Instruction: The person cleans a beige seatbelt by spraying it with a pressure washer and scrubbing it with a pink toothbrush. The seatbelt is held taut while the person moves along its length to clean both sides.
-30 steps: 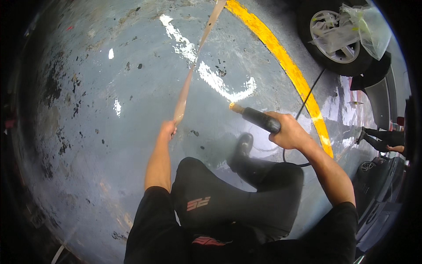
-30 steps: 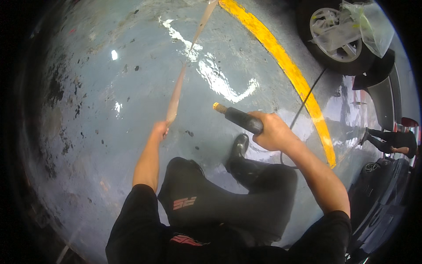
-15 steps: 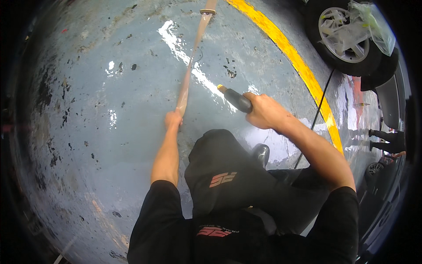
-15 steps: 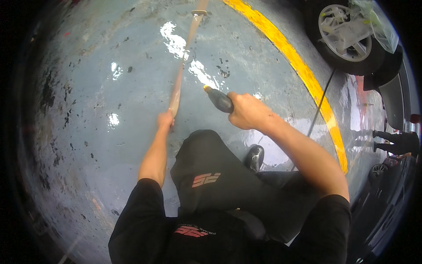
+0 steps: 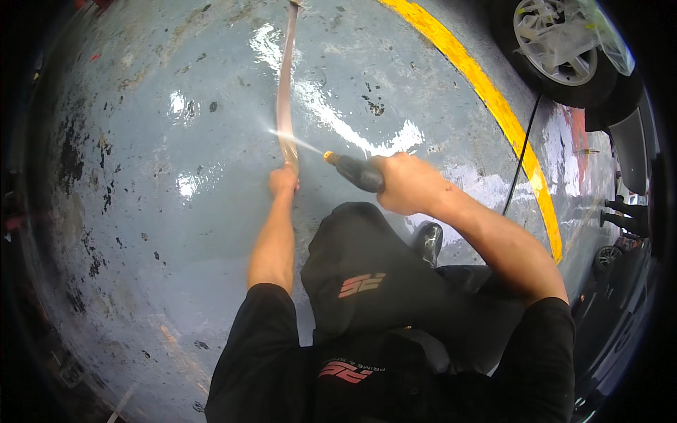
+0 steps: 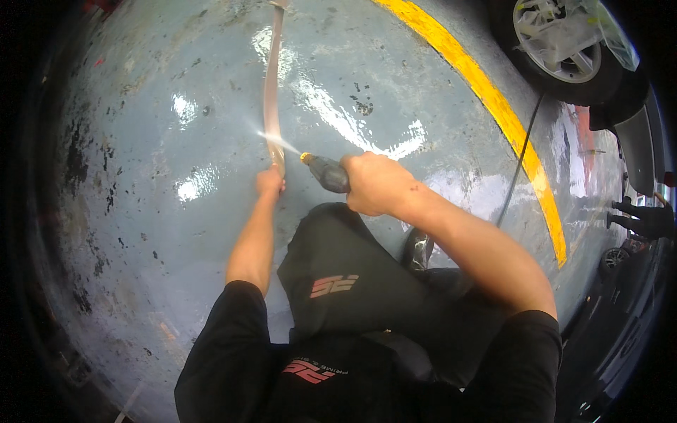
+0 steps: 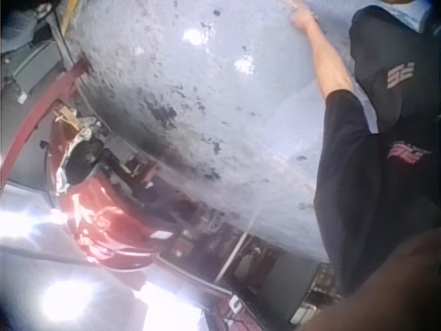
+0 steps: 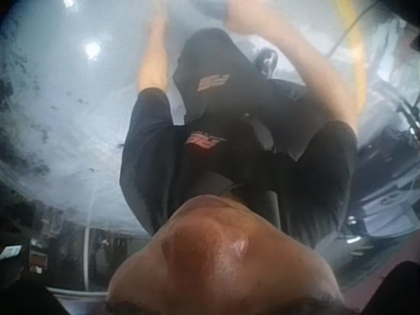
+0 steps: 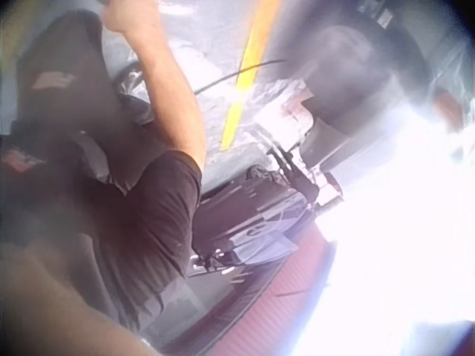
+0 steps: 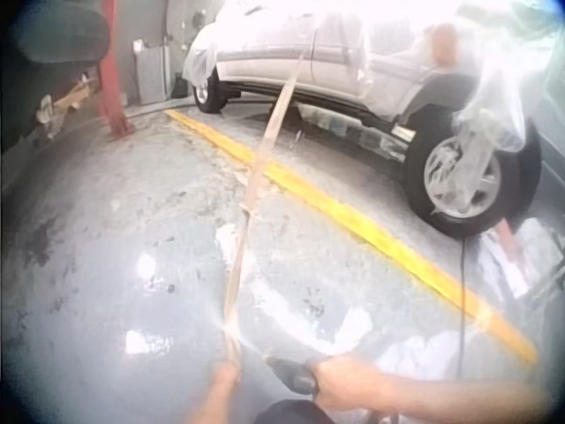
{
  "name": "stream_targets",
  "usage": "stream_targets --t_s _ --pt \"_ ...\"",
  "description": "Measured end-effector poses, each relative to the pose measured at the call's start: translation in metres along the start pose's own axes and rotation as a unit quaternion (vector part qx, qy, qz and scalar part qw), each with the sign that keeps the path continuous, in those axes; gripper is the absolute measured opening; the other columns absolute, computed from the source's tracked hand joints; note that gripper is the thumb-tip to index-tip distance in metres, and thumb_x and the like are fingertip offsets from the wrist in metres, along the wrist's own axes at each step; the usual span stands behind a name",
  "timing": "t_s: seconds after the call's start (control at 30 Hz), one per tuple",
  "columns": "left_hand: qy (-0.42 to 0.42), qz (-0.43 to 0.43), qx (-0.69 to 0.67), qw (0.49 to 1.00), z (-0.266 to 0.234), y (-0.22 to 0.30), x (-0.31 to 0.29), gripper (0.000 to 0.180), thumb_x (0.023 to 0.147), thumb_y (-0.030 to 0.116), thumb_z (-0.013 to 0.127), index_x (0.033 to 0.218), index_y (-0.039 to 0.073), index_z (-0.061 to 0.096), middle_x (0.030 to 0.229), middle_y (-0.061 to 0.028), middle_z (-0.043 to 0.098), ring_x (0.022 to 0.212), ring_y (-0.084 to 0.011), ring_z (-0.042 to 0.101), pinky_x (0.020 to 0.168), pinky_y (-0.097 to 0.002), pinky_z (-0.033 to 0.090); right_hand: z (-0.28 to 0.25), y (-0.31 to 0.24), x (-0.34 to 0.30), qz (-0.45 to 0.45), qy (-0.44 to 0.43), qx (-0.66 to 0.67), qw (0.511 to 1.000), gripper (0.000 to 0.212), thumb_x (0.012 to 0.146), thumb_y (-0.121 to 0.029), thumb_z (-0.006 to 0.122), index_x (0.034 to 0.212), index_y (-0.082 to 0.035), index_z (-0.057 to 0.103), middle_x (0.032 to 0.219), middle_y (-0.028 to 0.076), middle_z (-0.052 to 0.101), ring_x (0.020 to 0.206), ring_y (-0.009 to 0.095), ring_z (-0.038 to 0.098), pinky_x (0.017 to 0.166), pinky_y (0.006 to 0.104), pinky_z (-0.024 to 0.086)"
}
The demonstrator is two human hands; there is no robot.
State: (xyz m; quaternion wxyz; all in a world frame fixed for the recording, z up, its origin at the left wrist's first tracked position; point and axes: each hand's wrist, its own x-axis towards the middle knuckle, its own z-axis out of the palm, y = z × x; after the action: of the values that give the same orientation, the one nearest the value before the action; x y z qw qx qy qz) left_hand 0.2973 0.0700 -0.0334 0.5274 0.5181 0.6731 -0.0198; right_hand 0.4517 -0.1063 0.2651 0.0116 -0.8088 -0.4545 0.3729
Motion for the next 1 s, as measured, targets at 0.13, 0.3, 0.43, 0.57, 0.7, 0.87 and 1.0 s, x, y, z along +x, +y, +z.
stream_targets --t_s 0.13,0.3,0.43,0.57,0.7,0.87,1.0 --pt "0.005 0.016 0.002 1.0 0.002 -0.003 0.006 0.051 0.099 0.039 0.047 0.093 -0.007 0.068 0.067 -0.0115 0.066 0.049 -0.0205 0.06 0.051 -0.0356 0.048 0.004 -0.017 0.009 -0.006 -0.047 -0.051 0.998 0.026 0.071 -0.004 0.063 0.095 0.003 0.067 0.091 0.022 0.069 0.088 0.038 0.069 0.075 0.0447 0.056" --pt "0.01 0.008 -0.031 0.999 0.005 -0.009 0.013 0.052 0.099 0.04 0.045 0.093 -0.006 0.067 0.068 -0.0117 0.066 0.05 -0.0203 0.06 0.052 -0.0357 0.049 0.007 -0.027 0.025 0.008 -0.045 -0.093 0.995 0.023 0.071 -0.007 0.064 0.091 0.003 0.07 0.095 0.023 0.07 0.091 0.036 0.07 0.077 0.0424 0.057" --pt "0.008 0.021 -0.014 1.0 0.006 -0.01 0.014 0.053 0.1 0.04 0.043 0.088 -0.005 0.069 0.065 -0.0114 0.066 0.051 -0.02 0.062 0.053 -0.0359 0.05 -0.007 -0.022 0.038 0.015 0.0 -0.097 0.995 0.024 0.071 -0.008 0.064 0.093 0.002 0.07 0.096 0.023 0.07 0.092 0.036 0.07 0.079 0.0425 0.057" --pt "0.007 0.037 0.034 0.999 0.004 -0.01 0.017 0.054 0.1 0.04 0.043 0.084 -0.005 0.069 0.063 -0.0106 0.065 0.051 -0.0204 0.063 0.054 -0.0357 0.051 -0.017 -0.011 0.049 -0.004 0.066 -0.071 0.995 0.027 0.068 -0.002 0.057 0.093 0.001 0.067 0.087 0.024 0.069 0.088 0.041 0.068 0.077 0.0471 0.055" --pt "0.009 0.036 0.041 0.998 0.002 -0.008 0.013 0.054 0.1 0.04 0.044 0.084 -0.006 0.069 0.062 -0.0104 0.065 0.05 -0.0205 0.062 0.053 -0.0357 0.05 -0.033 -0.018 0.052 0.017 0.076 -0.082 0.994 0.026 0.071 -0.007 0.062 0.094 0.002 0.071 0.095 0.023 0.07 0.09 0.036 0.07 0.079 0.0426 0.057" --pt "0.01 0.024 -0.004 1.0 0.0 -0.002 0.004 0.054 0.099 0.04 0.047 0.084 -0.008 0.068 0.062 -0.0107 0.064 0.049 -0.0203 0.061 0.051 -0.0354 0.049 -0.019 -0.024 0.046 -0.005 0.045 -0.082 0.996 0.026 0.069 -0.003 0.059 0.093 0.003 0.068 0.089 0.024 0.069 0.088 0.038 0.069 0.076 0.0445 0.056" --pt "0.007 0.031 -0.015 0.999 0.001 -0.005 0.006 0.053 0.098 0.04 0.048 0.085 -0.008 0.067 0.062 -0.0109 0.064 0.049 -0.0204 0.06 0.051 -0.0351 0.049 -0.007 -0.035 0.04 -0.012 -0.007 -0.1 0.995 0.026 0.068 -0.003 0.06 0.093 0.003 0.068 0.089 0.024 0.069 0.085 0.04 0.069 0.075 0.0452 0.056"
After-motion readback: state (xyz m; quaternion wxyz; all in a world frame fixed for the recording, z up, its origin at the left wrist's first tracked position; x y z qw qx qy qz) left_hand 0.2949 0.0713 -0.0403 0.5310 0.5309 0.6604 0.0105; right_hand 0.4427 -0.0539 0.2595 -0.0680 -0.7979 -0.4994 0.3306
